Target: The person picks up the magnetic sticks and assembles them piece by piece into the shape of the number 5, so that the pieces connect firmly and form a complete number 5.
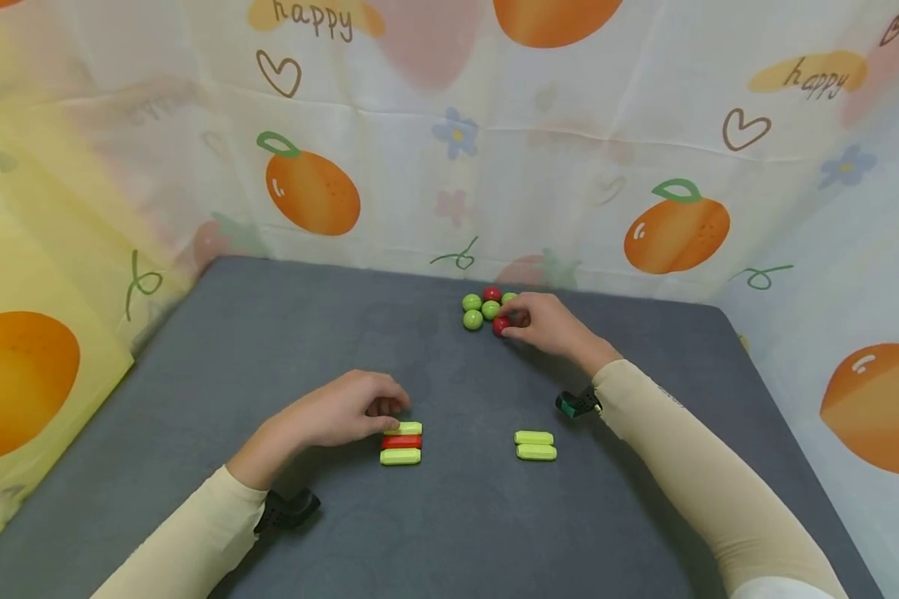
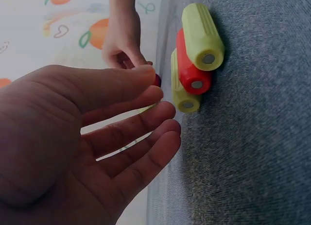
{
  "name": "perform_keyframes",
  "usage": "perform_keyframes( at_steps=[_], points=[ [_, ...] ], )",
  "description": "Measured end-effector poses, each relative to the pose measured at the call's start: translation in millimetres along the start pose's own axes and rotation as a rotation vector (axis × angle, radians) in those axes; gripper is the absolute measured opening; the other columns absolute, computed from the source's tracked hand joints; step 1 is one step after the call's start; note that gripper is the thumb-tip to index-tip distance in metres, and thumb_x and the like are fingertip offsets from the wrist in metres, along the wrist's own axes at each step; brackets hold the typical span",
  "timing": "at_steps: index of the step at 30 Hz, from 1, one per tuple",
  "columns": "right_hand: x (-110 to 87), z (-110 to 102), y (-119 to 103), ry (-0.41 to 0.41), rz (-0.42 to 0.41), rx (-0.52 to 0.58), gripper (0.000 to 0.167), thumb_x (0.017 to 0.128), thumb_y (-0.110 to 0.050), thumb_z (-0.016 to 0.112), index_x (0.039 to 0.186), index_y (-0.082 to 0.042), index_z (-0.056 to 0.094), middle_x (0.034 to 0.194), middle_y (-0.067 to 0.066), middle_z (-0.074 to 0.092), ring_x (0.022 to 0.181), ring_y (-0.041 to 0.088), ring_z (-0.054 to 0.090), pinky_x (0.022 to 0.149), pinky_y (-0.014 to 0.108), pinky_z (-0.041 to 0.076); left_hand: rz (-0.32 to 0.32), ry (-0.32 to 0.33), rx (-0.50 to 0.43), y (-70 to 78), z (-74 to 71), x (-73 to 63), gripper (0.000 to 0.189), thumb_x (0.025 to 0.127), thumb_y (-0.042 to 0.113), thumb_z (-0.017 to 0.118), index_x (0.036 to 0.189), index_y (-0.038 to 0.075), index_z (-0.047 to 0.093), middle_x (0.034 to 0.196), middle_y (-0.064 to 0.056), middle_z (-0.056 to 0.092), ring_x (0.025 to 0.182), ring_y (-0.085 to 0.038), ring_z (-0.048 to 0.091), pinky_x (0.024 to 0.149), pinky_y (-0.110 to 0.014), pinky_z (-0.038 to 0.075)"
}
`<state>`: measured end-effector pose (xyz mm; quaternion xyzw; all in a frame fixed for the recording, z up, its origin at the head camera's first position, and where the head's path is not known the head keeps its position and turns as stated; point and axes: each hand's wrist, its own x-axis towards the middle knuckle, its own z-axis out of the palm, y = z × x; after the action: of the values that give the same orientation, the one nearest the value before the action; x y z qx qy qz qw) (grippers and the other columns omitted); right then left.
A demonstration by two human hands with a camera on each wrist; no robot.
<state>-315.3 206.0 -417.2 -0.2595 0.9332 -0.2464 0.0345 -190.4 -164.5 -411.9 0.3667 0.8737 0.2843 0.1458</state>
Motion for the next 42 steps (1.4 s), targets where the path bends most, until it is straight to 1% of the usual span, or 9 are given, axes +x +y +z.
perform_keyframes(
  at_steps=[5, 9, 11, 16, 20, 25, 30, 35, 42],
  points=[
    [-1.3, 7, 2, -0.006, 0.031, 0.001, 0.027, 0.101, -0.02, 0.082, 0.127, -0.013, 0.077, 0.11, 0.003, 0.073, 0.093, 0.021, 0.067, 0.08, 0.042, 0.058, -0.014, -0.037, 0.012, -1.1, 3.3, 1.2, 0.019, 0.099, 0.009, 0.081, 0.117, 0.013, 0.08, 0.101, 0.011, 0.068, 0.086, -0.007, 0.061, 0.08, -0.032, 0.056],
    [-1.4, 8, 5, -0.005, 0.05, 0.03, 0.025, 0.102, -0.022, 0.081, 0.125, -0.015, 0.076, 0.111, 0.003, 0.074, 0.097, 0.021, 0.069, 0.081, 0.043, 0.059, -0.042, -0.048, 0.027, -1.0, 4.0, 2.4, 0.016, 0.098, 0.006, 0.081, 0.112, 0.015, 0.081, 0.095, 0.014, 0.068, 0.083, -0.007, 0.061, 0.077, -0.031, 0.056],
    [-0.8, 8, 5, -0.006, 0.053, 0.039, 0.025, 0.102, -0.022, 0.082, 0.125, -0.016, 0.075, 0.112, 0.003, 0.073, 0.1, 0.021, 0.069, 0.082, 0.043, 0.059, -0.046, -0.044, 0.037, -1.3, 4.8, 2.9, 0.015, 0.098, 0.006, 0.081, 0.109, 0.016, 0.081, 0.093, 0.015, 0.067, 0.081, -0.007, 0.061, 0.075, -0.031, 0.055],
    [-1.0, 8, 4, -0.005, 0.047, 0.033, 0.025, 0.101, -0.022, 0.082, 0.124, -0.015, 0.074, 0.112, 0.003, 0.074, 0.101, 0.022, 0.069, 0.085, 0.044, 0.059, -0.019, -0.026, 0.057, -1.2, 5.5, 2.5, 0.014, 0.098, 0.004, 0.079, 0.101, 0.018, 0.081, 0.091, 0.014, 0.066, 0.077, -0.005, 0.059, 0.071, -0.029, 0.054],
    [-2.8, 9, 2, 0.006, 0.04, 0.042, 0.024, 0.101, -0.021, 0.082, 0.122, -0.015, 0.074, 0.111, 0.003, 0.074, 0.1, 0.022, 0.07, 0.085, 0.044, 0.059, -0.022, -0.02, 0.053, -1.8, 4.6, 3.0, 0.014, 0.098, 0.003, 0.078, 0.1, 0.017, 0.081, 0.09, 0.014, 0.067, 0.077, -0.005, 0.06, 0.071, -0.029, 0.055],
    [-8.2, 10, 3, 0.035, 0.036, 0.068, 0.022, 0.1, -0.022, 0.083, 0.119, -0.017, 0.074, 0.109, 0.001, 0.075, 0.099, 0.02, 0.071, 0.083, 0.044, 0.06, -0.03, 0.005, 0.051, -5.1, 2.0, 8.1, 0.014, 0.098, 0.004, 0.079, 0.099, 0.018, 0.081, 0.088, 0.014, 0.068, 0.078, -0.006, 0.061, 0.072, -0.03, 0.055],
    [-15.5, 8, 1, 0.066, 0.026, 0.084, 0.019, 0.1, -0.022, 0.084, 0.116, -0.02, 0.075, 0.108, -0.001, 0.075, 0.099, 0.019, 0.072, 0.084, 0.044, 0.06, -0.011, 0.057, 0.039, -5.6, -8.0, 19.8, 0.014, 0.097, 0.002, 0.079, 0.101, 0.016, 0.081, 0.091, 0.012, 0.07, 0.08, -0.007, 0.063, 0.075, -0.031, 0.057],
    [-24.7, 4, -8, 0.074, 0.007, 0.088, 0.019, 0.098, -0.02, 0.086, 0.114, -0.02, 0.076, 0.106, -0.002, 0.075, 0.096, 0.018, 0.073, 0.084, 0.044, 0.06, -0.006, 0.075, 0.012, -1.7, -19.9, 39.3, 0.013, 0.098, 0.003, 0.078, 0.104, 0.015, 0.082, 0.094, 0.01, 0.072, 0.082, -0.008, 0.066, 0.076, -0.032, 0.058],
    [-31.5, 5, -17, 0.064, -0.001, 0.078, 0.019, 0.098, -0.022, 0.086, 0.114, -0.02, 0.075, 0.105, -0.004, 0.075, 0.094, 0.016, 0.071, 0.082, 0.043, 0.06, -0.044, 0.08, -0.006, 4.8, -31.2, 67.9, 0.011, 0.101, 0.007, 0.078, 0.108, 0.013, 0.084, 0.096, 0.005, 0.078, 0.083, -0.009, 0.069, 0.077, -0.033, 0.059]
  ],
)
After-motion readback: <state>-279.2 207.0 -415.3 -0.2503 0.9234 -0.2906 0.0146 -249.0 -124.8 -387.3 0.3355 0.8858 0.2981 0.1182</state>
